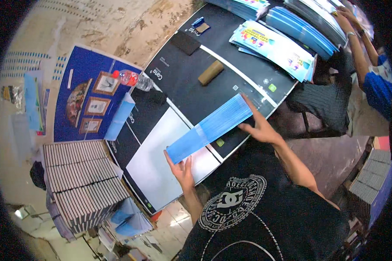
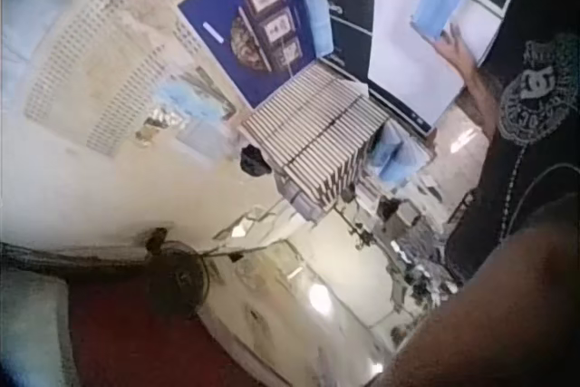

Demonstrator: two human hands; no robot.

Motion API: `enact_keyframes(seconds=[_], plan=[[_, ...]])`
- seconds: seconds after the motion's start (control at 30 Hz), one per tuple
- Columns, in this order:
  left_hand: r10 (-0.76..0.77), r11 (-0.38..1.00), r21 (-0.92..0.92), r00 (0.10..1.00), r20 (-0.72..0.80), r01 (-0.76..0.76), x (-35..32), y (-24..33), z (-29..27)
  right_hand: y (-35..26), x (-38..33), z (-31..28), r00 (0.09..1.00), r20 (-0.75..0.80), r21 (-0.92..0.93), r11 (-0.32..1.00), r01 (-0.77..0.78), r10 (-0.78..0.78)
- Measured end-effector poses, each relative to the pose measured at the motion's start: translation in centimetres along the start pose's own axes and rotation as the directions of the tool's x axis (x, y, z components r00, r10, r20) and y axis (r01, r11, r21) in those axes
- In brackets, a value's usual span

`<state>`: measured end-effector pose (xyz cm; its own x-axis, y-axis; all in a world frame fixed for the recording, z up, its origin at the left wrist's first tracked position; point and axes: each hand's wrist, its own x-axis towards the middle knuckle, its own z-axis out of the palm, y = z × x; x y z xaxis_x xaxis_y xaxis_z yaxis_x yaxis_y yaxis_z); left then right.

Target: The person folds paper inserts, wraps printed covers around the folded sheets by hand, and aligns and stacks the assembled booklets on the table.

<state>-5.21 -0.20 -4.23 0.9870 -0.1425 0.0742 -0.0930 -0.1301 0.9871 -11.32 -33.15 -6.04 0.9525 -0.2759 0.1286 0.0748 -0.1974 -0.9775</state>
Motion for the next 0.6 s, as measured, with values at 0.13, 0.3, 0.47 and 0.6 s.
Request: enact_keyframes(seconds=[0.13,0.3,0.47,0.6], plan=[[-0.045,0.999,-0.006,0.999,0.014,0.045,0.1,-0.2,-0.3,-0.4,0.4,-1.3,0.999,0.014,-0.079,0.996,-0.035,0.036],[-0.039,0.998,0.044,0.999,-0.036,0.041,1.1,1.7,-0.2,0.7,1.1,-1.1,0.997,-0.075,-0.145,0.989,0.012,-0.023],[0.148,0.388,0.819,0.905,0.398,-0.423,5.3,8.6,-0.5,0.6,2.0,-0.6,0.995,-0.088,-0.087,0.995,-0.046,0.039],[0.132,0.433,0.635,0.742,0.657,-0.640,7.9,6.9,4.9,2.2,1.1,-2.2,0.996,-0.088,-0.179,0.983,-0.027,0.011]])
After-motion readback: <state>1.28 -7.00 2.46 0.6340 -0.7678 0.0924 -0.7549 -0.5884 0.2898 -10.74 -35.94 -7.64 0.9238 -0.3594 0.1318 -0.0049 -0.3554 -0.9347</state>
